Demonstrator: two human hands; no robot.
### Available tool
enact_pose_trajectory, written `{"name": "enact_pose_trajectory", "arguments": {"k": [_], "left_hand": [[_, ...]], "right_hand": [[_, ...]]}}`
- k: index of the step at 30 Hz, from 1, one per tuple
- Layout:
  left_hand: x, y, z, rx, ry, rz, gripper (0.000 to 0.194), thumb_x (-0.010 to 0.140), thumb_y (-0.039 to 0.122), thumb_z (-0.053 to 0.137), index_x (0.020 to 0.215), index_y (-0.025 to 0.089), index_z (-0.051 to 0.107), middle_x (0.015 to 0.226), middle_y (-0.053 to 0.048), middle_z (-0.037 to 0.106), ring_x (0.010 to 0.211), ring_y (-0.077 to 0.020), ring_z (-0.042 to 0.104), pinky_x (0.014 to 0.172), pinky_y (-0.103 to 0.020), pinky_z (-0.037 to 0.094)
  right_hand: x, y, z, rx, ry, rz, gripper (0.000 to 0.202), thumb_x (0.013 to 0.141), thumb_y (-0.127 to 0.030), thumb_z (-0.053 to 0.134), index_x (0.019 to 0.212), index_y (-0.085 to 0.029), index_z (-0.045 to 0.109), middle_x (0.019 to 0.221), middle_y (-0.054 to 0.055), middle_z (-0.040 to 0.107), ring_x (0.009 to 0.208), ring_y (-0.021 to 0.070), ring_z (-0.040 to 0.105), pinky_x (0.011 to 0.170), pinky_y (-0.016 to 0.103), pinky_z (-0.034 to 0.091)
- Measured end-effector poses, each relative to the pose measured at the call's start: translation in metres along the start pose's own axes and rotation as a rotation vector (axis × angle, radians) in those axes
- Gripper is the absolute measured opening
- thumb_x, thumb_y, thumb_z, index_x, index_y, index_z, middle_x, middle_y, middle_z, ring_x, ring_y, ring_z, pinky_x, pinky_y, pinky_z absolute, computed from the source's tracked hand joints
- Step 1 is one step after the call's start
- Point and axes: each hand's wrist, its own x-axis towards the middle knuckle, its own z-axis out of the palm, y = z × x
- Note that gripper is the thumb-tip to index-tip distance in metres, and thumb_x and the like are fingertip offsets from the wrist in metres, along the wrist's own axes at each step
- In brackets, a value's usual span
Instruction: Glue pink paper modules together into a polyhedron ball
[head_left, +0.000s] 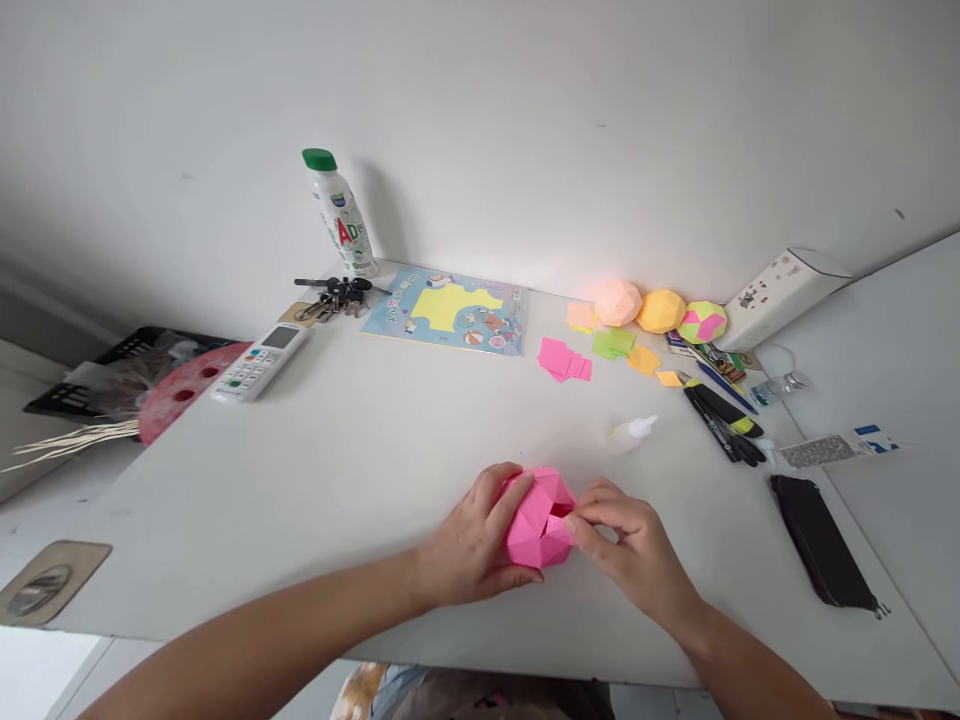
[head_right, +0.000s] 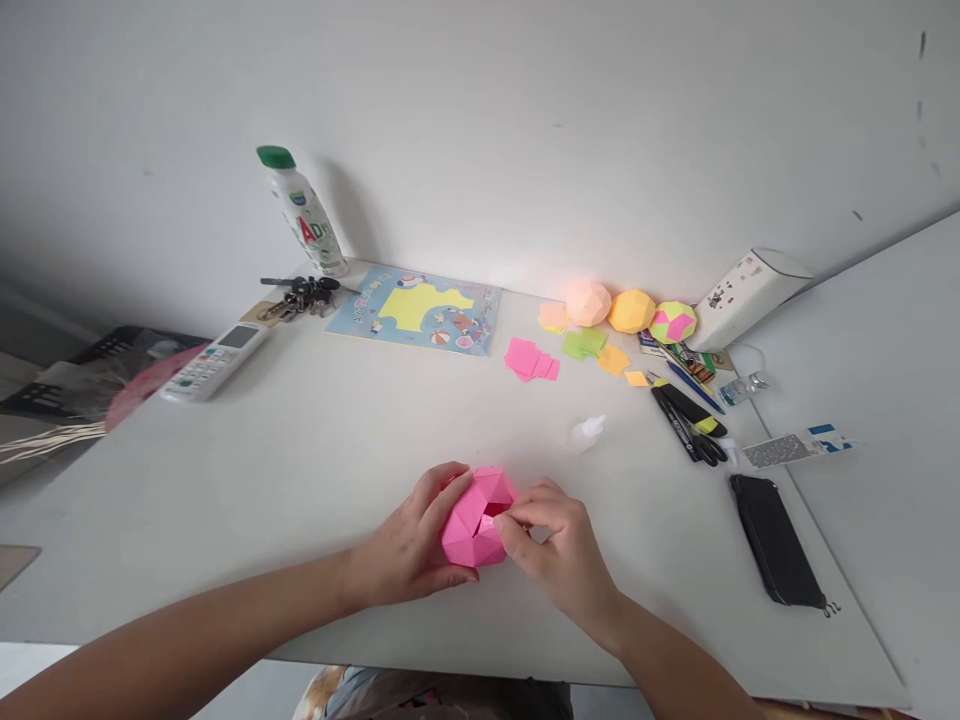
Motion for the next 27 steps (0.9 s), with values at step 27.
{"name": "enact_pose_trajectory", "arguments": {"k": [27], "left_hand": [[0.0017,-0.0001,-0.0015,0.024,-0.009,0.046,0.091,0.089,0.063,0.047,0.152,0.019,0.0,0.13,-0.025,0.034,0.119,-0.0382,0.044,0.089,-0.055,0.051]], "right_hand": [[0.0021,0.0012,-0.0016,0.051,-0.092,0.107,0.024,0.086,-0.029,0.055,0.068,-0.02,0.068,0.071,0.005,0.064,0.078,0.0205,0.055,0.072,0.032,0.046]]}}
